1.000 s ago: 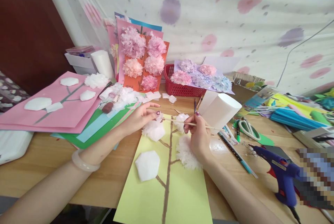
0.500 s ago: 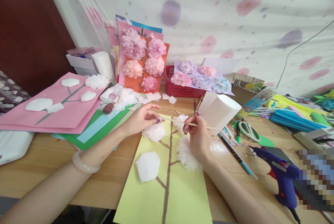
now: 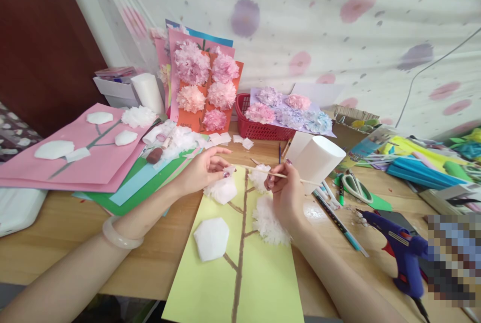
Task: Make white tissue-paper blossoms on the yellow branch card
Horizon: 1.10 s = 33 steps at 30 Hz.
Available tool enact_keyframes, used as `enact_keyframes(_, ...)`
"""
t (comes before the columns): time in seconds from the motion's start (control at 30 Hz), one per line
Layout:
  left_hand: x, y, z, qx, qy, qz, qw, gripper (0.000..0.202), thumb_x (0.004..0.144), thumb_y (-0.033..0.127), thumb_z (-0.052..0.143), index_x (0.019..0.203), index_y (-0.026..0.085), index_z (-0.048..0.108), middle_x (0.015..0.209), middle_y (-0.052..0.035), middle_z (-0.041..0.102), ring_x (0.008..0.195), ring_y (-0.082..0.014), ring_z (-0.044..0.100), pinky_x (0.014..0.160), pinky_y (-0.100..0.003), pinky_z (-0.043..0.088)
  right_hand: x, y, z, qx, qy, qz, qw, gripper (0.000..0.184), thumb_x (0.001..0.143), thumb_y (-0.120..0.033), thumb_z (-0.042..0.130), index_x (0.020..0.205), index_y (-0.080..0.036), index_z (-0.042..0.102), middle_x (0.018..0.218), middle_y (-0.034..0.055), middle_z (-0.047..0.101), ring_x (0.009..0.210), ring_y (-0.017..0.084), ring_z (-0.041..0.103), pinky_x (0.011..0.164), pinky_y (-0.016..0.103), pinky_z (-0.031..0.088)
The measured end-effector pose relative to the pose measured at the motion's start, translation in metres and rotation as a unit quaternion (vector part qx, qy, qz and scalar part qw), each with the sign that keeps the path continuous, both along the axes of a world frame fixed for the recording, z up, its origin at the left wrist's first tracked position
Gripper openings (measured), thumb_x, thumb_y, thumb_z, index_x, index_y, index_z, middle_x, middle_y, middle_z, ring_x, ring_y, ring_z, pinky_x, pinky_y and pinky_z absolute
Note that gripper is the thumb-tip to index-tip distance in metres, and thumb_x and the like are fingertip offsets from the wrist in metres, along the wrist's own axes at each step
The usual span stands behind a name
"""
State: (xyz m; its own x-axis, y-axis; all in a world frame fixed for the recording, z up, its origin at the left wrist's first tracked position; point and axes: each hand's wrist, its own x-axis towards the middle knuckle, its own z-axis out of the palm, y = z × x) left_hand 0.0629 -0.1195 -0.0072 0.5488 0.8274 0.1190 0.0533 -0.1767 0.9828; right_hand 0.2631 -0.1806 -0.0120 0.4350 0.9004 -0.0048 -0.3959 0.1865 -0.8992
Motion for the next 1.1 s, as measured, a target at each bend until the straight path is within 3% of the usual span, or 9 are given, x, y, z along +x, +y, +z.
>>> enact_keyframes(0.17, 0.000, 0.000, 0.000, 0.007, -0.003, -0.001, 1.000, 0.052, 0.072, 0.021, 0.066, 0.119, 0.016, 0.045, 0.096, -0.0081, 0.069, 0.096, -0.0203, 0.066, 0.077, -0.031, 0.051, -0.003, -0.001, -0.003, 0.008, -0.034, 0.046, 0.998, 0.038, 0.081, -0.042, 0.054, 0.053, -0.017, 0.058, 0.043, -0.0020, 0.048, 0.040, 0.009, 0.042, 0.043, 0.023, 0.032)
enact_keyframes(0.47, -0.002, -0.001, 0.004, -0.023, -0.004, -0.012, 1.000, 0.052, 0.071, 0.015, 0.063, 0.120, 0.015, 0.044, 0.097, -0.0092, 0.070, 0.099, -0.0213, 0.065, 0.074, -0.030, 0.049, -0.004, -0.002, -0.004, 0.012, -0.053, 0.036, 0.998, 0.039, 0.084, -0.040, 0.052, 0.054, -0.017, 0.059, 0.044, -0.0023, 0.049, 0.041, 0.009, 0.043, 0.044, 0.023, 0.033)
enact_keyframes(0.73, -0.002, -0.003, 0.008, -0.050, -0.027, -0.007, 0.998, 0.047, 0.077, 0.020, 0.063, 0.120, 0.015, 0.047, 0.103, -0.0098, 0.070, 0.097, -0.0200, 0.065, 0.082, -0.034, 0.048, -0.005, -0.003, -0.005, 0.025, -0.082, 0.033, 0.996, 0.038, 0.085, -0.040, 0.052, 0.057, -0.017, 0.061, 0.047, -0.0020, 0.052, 0.044, 0.009, 0.045, 0.046, 0.022, 0.035)
enact_keyframes(0.83, -0.002, -0.002, 0.007, -0.049, -0.022, 0.004, 0.999, 0.050, 0.073, 0.019, 0.066, 0.119, 0.014, 0.047, 0.108, -0.0113, 0.068, 0.098, -0.0202, 0.065, 0.086, -0.035, 0.048, -0.004, -0.003, -0.005, 0.027, -0.090, 0.040, 0.995, 0.039, 0.086, -0.042, 0.052, 0.058, -0.017, 0.061, 0.048, -0.0015, 0.052, 0.045, 0.009, 0.046, 0.047, 0.022, 0.036)
enact_keyframes(1.0, -0.006, 0.005, 0.007, -0.037, 0.018, 0.011, 0.999, 0.052, 0.069, 0.019, 0.067, 0.116, 0.013, 0.048, 0.101, -0.0112, 0.069, 0.094, -0.0217, 0.066, 0.077, -0.033, 0.051, -0.001, -0.003, -0.002, 0.029, -0.080, 0.024, 0.996, 0.039, 0.087, -0.044, 0.050, 0.059, -0.018, 0.060, 0.048, -0.0017, 0.051, 0.046, 0.010, 0.046, 0.047, 0.023, 0.036)
enact_keyframes(1.1, -0.017, 0.012, 0.011, -0.042, 0.081, -0.021, 0.996, 0.048, 0.066, 0.018, 0.068, 0.111, 0.014, 0.051, 0.093, -0.0085, 0.071, 0.086, -0.0209, 0.068, 0.069, -0.030, 0.050, 0.002, -0.003, -0.001, 0.040, -0.077, -0.005, 0.996, 0.038, 0.087, -0.042, 0.048, 0.058, -0.019, 0.057, 0.048, -0.0027, 0.049, 0.045, 0.010, 0.045, 0.046, 0.023, 0.035)
